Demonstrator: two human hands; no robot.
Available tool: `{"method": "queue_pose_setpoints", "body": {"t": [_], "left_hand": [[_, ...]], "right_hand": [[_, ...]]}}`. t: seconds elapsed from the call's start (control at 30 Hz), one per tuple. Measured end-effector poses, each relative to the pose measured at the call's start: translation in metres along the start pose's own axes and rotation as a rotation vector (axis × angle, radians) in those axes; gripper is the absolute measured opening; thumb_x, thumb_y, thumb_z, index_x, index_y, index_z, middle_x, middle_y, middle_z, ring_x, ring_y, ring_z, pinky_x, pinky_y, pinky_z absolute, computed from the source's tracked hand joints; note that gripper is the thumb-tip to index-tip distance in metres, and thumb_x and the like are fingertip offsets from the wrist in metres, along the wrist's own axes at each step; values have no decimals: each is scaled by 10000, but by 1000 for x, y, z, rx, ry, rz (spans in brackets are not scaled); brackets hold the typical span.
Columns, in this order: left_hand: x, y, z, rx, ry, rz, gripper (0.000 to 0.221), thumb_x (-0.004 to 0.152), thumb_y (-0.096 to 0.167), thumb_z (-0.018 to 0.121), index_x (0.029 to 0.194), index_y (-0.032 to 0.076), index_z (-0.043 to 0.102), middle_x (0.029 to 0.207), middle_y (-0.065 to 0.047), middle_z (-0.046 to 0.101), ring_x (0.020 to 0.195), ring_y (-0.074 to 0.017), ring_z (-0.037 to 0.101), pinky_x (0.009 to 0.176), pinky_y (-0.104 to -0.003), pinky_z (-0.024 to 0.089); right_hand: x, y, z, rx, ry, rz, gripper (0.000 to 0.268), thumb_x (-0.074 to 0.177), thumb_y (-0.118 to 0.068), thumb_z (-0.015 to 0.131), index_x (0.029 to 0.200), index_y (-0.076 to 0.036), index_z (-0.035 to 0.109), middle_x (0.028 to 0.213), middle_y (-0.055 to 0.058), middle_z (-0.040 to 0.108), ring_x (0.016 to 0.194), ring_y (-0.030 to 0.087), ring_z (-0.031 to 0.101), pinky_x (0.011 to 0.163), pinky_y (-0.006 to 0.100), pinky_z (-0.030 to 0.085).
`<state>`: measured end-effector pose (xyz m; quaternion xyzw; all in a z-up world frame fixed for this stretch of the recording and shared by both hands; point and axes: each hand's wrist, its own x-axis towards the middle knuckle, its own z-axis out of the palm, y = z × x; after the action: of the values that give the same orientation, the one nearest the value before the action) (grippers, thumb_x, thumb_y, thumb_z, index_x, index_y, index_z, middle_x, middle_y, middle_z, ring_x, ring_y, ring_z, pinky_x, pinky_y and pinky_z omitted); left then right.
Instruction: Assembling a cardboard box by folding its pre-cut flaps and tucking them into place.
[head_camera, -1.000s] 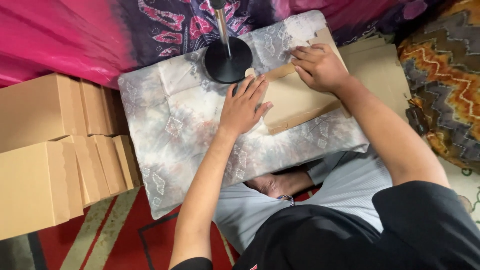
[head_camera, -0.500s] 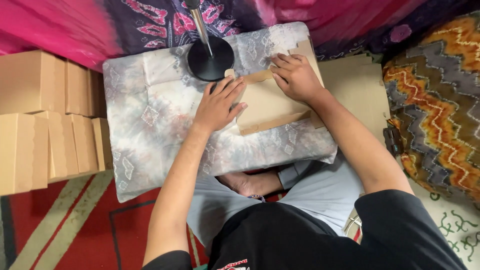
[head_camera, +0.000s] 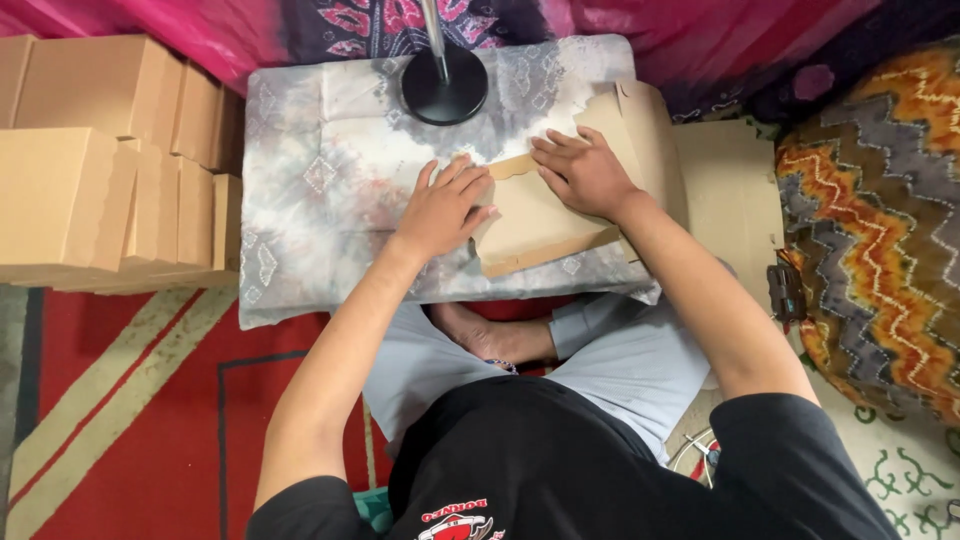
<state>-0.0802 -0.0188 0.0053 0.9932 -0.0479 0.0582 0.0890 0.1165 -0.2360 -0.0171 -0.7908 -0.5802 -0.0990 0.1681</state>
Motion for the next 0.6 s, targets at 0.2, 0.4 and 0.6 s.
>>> {"method": "queue_pose_setpoints", "body": {"t": [0.2, 0.4, 0.6], "left_hand": [[-41, 5, 3, -3, 65, 16, 396, 1091, 415, 478, 1289, 115, 644, 1299, -68, 641, 1418, -237, 463, 1206, -548, 191], [-82, 15, 9, -37, 267, 49, 263, 1062, 323, 548, 1204, 131, 660, 1128, -42, 641, 1238, -235, 612, 1129, -472, 345], [-81, 14, 18, 3, 419, 85, 231, 1049, 312, 575, 1154, 141, 688, 968, 29, 551, 1090, -187, 620, 961, -379, 441]], "right_hand": [[-6, -42, -7, 95, -188, -96, 363, 1089, -333, 504, 1395, -207, 653, 1476, 24, 603, 1420, 301, 501, 1158, 556, 344], [0, -89, -47, 61, -524, -73, 516, 1060, -386, 466, 1503, -131, 536, 1577, 59, 470, 1489, 329, 386, 1193, 612, 277], [6, -140, -36, -62, -669, -48, 792, 1038, -643, 323, 1588, -75, 363, 1635, 133, 359, 1515, 352, 318, 1182, 650, 246]]}}
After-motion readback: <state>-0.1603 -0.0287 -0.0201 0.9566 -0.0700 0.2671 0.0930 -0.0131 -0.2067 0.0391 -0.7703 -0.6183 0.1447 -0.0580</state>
